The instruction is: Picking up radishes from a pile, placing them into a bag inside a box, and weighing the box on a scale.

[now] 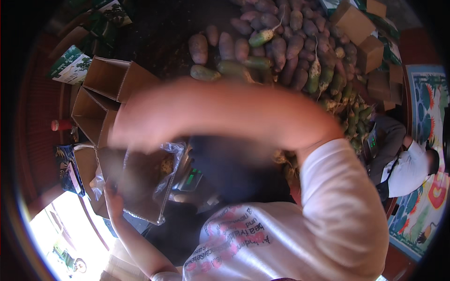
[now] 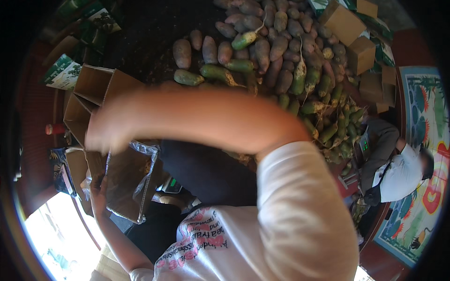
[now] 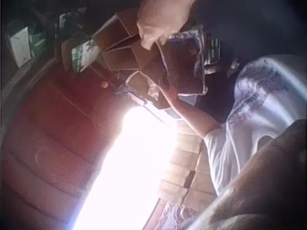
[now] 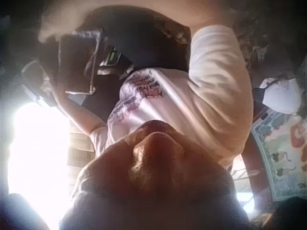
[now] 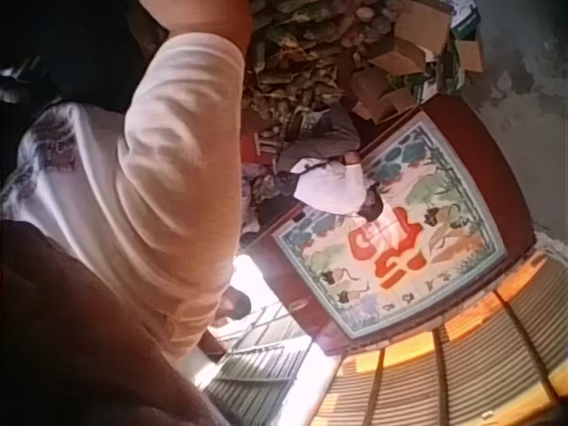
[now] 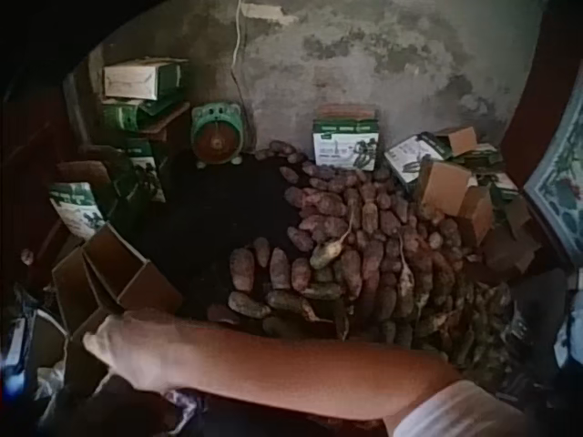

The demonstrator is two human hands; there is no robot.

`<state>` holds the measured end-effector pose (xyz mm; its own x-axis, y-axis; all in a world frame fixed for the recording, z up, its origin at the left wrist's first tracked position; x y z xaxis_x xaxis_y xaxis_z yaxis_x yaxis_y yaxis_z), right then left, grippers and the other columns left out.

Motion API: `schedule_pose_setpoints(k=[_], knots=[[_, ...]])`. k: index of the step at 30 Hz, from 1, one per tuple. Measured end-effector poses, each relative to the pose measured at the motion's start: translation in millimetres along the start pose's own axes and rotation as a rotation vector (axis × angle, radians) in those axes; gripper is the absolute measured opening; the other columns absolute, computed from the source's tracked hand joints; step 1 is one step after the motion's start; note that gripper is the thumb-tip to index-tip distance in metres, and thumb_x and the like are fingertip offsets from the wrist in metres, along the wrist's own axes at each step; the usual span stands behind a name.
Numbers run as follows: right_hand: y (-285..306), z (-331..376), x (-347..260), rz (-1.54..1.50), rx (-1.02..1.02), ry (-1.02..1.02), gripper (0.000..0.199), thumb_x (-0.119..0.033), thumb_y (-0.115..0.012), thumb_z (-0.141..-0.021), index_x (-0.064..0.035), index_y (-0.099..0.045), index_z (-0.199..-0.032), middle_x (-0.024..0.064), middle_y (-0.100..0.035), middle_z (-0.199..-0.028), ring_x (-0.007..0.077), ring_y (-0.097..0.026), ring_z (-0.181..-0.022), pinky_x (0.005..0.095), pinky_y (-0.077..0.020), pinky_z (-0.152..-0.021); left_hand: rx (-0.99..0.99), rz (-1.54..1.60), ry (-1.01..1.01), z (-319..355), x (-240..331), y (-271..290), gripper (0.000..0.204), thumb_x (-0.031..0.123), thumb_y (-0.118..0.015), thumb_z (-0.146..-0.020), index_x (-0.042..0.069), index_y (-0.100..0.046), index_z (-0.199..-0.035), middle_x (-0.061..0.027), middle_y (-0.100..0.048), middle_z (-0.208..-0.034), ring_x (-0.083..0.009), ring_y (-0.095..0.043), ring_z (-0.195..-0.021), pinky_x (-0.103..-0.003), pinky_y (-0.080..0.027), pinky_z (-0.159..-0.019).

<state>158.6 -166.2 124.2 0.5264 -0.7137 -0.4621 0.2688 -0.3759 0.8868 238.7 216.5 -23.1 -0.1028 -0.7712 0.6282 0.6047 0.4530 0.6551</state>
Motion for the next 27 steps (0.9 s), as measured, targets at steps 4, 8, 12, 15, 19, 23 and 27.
schedule_pose_setpoints(k=[4, 8, 12, 15, 19, 23, 27], knots=[[44.5, 229.7, 117.0, -0.291, 0.327, -0.748, 0.041, -0.017, -0.060, -0.098, -0.0054, -0.055, -0.136, 0.0140, -0.071, -0.113, 0.0230, -0.068, -0.107, 0.0347, -0.0540, -0.090, 0.101, 0.148, 0.140, 7.6, 41.1, -13.4, 0.047, 0.021, -0.061, -0.100, -0.001, -0.051, -0.140, -0.0175, -0.053, -0.141, -0.0261, -0.052, -0.128, -0.037, -0.039, -0.108], [-55.0, 434.1, 212.1, -0.091, 0.376, -1.309, 0.077, -0.035, -0.074, -0.086, 0.0002, -0.042, -0.147, 0.0208, -0.064, -0.126, 0.0328, -0.063, -0.115, 0.0398, -0.0508, -0.095, 0.257, -0.040, -0.018, -12.5, 60.3, -12.7, 0.043, 0.029, -0.055, -0.103, 0.000, -0.057, -0.134, -0.0141, -0.056, -0.138, -0.0262, -0.054, -0.126, -0.037, -0.040, -0.107], [-173.4, 448.0, 269.6, -0.352, 0.282, -1.343, 0.089, -0.027, -0.081, -0.079, -0.0023, -0.033, -0.151, 0.0260, -0.050, -0.141, 0.0372, -0.055, -0.125, 0.0396, -0.0449, -0.106, 0.433, -0.098, -0.023, -4.6, 59.8, -2.2, 0.037, 0.026, -0.050, -0.104, 0.002, -0.063, -0.128, -0.0116, -0.058, -0.135, -0.0254, -0.055, -0.125, -0.038, -0.043, -0.105], [-230.0, 419.8, 319.9, -0.247, 0.236, -1.440, 0.095, -0.025, -0.082, -0.078, -0.0084, -0.027, -0.154, 0.0234, -0.037, -0.151, 0.0386, -0.047, -0.132, 0.0431, -0.0446, -0.108, 0.556, -0.047, -0.010, 13.2, 54.0, 4.8, 0.034, 0.024, -0.051, -0.102, 0.003, -0.066, -0.125, -0.0122, -0.058, -0.135, -0.0251, -0.055, -0.125, -0.039, -0.045, -0.103], [-247.3, 384.0, 352.1, -0.094, 0.175, -1.606, 0.093, -0.025, -0.083, -0.077, -0.0198, -0.028, -0.152, 0.0175, -0.038, -0.148, 0.0371, -0.043, -0.135, 0.0456, -0.0454, -0.108, 0.627, -0.048, 0.055, 35.6, 56.0, 5.6, 0.038, 0.018, -0.050, -0.102, 0.001, -0.055, -0.136, -0.0137, -0.052, -0.143, -0.0273, -0.053, -0.129, -0.043, -0.042, -0.108], [-261.6, 379.6, 357.3, 0.013, 0.204, -1.573, 0.081, -0.023, -0.085, -0.076, -0.0219, -0.041, -0.144, 0.0156, -0.047, -0.138, 0.0373, -0.047, -0.130, 0.0455, -0.0479, -0.104, 0.650, 0.007, 0.137, 45.5, 60.7, 3.0, 0.042, 0.014, -0.049, -0.102, -0.001, -0.050, -0.141, -0.0158, -0.052, -0.143, -0.0274, -0.051, -0.132, -0.044, -0.039, -0.111], [-267.4, 394.5, 340.2, -0.261, 0.269, -1.600, 0.075, -0.035, -0.082, -0.078, -0.0179, -0.046, -0.142, 0.0154, -0.051, -0.137, 0.0362, -0.049, -0.129, 0.0474, -0.0463, -0.103, 0.666, -0.038, 0.025, 32.7, 100.6, -16.4, 0.042, 0.014, -0.049, -0.102, -0.003, -0.050, -0.140, -0.0183, -0.056, -0.138, -0.0282, -0.051, -0.132, -0.044, -0.038, -0.113]])
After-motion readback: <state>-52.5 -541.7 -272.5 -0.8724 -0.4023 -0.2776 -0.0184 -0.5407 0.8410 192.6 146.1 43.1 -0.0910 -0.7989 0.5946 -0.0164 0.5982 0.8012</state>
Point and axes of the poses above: each hand's wrist, its own z-axis away from the middle knuckle, its own y-axis out of the back of the hand, x = y × z, the point moved 3 cm from there along -z, towards the middle knuckle
